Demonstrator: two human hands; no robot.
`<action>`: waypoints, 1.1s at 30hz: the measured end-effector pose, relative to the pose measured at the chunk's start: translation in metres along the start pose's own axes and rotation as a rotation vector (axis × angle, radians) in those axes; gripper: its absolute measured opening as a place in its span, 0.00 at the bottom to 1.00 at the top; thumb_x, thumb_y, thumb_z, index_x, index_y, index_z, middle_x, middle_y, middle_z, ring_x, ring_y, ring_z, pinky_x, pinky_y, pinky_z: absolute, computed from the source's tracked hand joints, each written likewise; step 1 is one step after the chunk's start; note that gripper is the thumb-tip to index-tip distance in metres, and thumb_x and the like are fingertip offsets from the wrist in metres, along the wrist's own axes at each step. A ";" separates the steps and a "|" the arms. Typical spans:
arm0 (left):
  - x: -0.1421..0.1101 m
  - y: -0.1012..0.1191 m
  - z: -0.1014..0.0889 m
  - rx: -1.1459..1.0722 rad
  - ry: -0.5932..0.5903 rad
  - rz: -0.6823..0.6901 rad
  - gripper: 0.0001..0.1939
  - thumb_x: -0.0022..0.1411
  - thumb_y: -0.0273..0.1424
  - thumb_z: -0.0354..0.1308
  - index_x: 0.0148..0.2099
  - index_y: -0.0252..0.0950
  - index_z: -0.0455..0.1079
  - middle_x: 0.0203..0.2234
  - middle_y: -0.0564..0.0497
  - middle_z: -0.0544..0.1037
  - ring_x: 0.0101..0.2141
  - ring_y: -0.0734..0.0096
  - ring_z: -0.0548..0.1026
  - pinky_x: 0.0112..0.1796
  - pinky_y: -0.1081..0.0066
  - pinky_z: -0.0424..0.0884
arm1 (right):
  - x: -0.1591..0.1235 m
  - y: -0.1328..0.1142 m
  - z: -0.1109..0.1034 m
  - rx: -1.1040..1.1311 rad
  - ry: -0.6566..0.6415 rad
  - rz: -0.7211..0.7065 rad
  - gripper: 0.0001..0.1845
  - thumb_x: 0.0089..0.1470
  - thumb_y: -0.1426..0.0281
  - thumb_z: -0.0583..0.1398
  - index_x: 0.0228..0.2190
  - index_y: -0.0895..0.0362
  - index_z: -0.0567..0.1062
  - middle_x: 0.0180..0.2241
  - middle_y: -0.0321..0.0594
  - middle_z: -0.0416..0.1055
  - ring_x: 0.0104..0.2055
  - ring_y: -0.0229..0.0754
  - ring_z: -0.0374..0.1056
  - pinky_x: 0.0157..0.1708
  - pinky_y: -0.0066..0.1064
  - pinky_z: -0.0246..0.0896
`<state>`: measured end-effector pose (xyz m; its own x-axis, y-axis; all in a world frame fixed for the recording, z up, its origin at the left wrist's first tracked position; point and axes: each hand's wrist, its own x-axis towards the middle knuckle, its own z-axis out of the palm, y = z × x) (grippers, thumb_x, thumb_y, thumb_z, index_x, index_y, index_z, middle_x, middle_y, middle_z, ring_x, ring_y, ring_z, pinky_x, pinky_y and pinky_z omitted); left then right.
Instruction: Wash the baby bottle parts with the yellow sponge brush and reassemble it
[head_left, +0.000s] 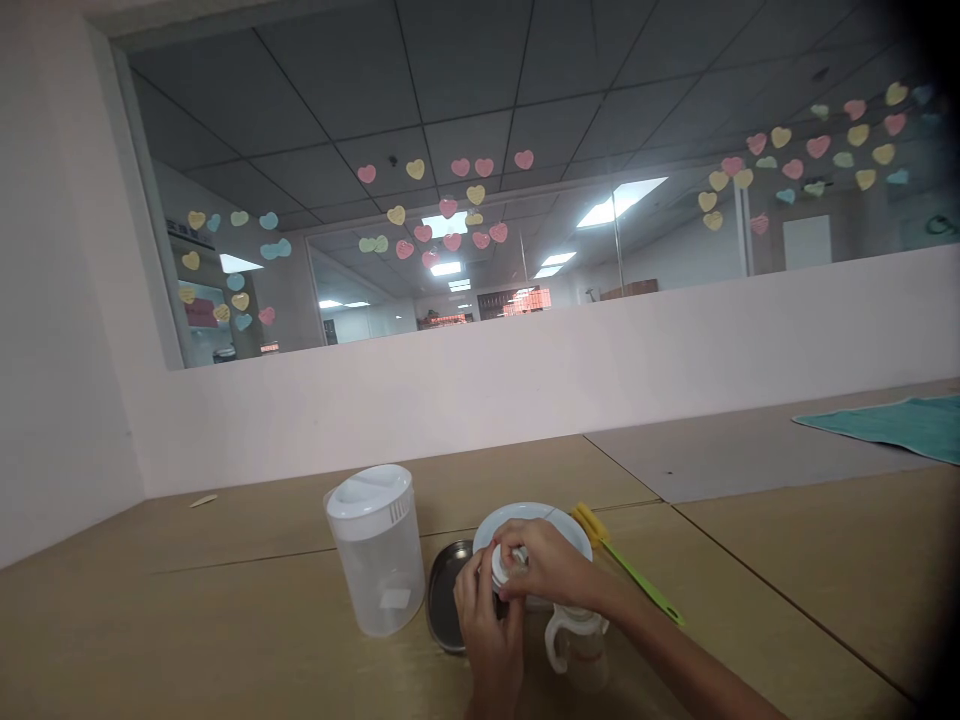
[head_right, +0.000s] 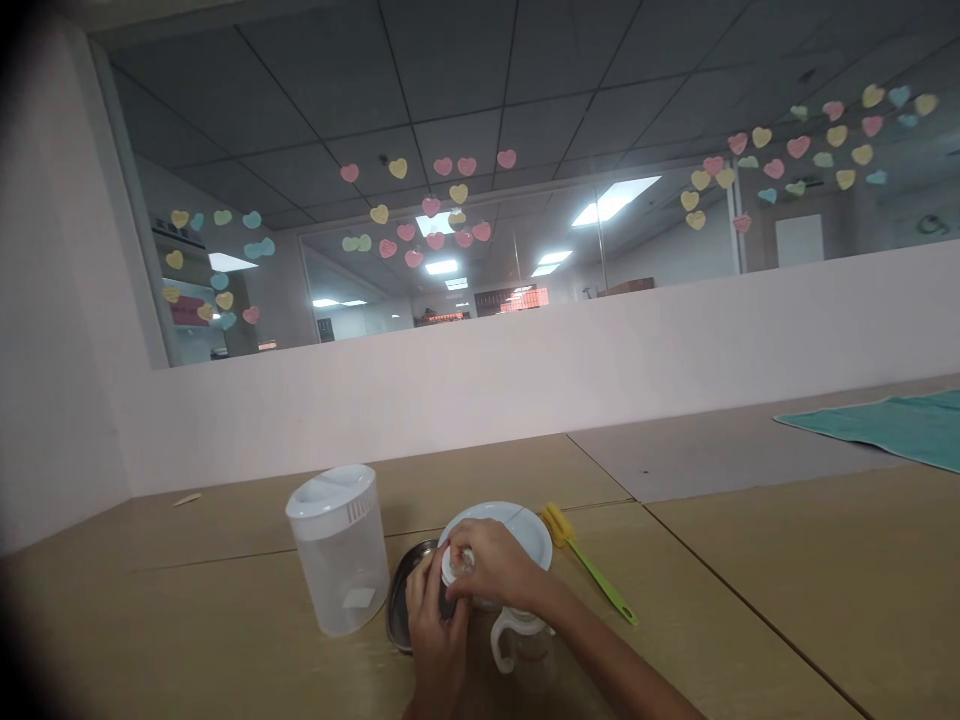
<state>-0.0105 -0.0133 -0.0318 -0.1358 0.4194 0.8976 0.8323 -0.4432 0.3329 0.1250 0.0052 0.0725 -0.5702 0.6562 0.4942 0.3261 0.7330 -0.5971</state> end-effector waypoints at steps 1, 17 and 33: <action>0.000 0.002 -0.001 -0.011 0.004 -0.006 0.20 0.62 0.36 0.50 0.55 0.38 0.62 0.46 0.44 0.71 0.47 0.62 0.69 0.46 0.63 0.67 | -0.001 -0.001 -0.003 0.049 -0.018 0.010 0.15 0.31 0.69 0.69 0.18 0.58 0.67 0.33 0.32 0.72 0.35 0.37 0.65 0.33 0.24 0.54; -0.001 0.016 -0.004 0.020 0.034 0.054 0.21 0.62 0.37 0.52 0.55 0.37 0.62 0.47 0.43 0.71 0.49 0.63 0.69 0.48 0.65 0.67 | -0.003 0.004 -0.018 0.572 -0.185 0.190 0.17 0.39 0.60 0.65 0.22 0.56 0.64 0.24 0.33 0.67 0.27 0.36 0.64 0.26 0.25 0.57; 0.003 -0.003 0.003 0.166 -0.138 -0.127 0.20 0.62 0.40 0.50 0.54 0.40 0.65 0.46 0.45 0.71 0.48 0.61 0.68 0.48 0.59 0.63 | 0.000 0.106 -0.009 -0.503 0.062 0.356 0.06 0.36 0.76 0.62 0.23 0.60 0.72 0.32 0.44 0.72 0.36 0.42 0.66 0.35 0.29 0.54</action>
<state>-0.0120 -0.0084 -0.0313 -0.1800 0.5727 0.7998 0.8915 -0.2486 0.3786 0.1663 0.0850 0.0147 -0.3210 0.8742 0.3643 0.8123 0.4519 -0.3687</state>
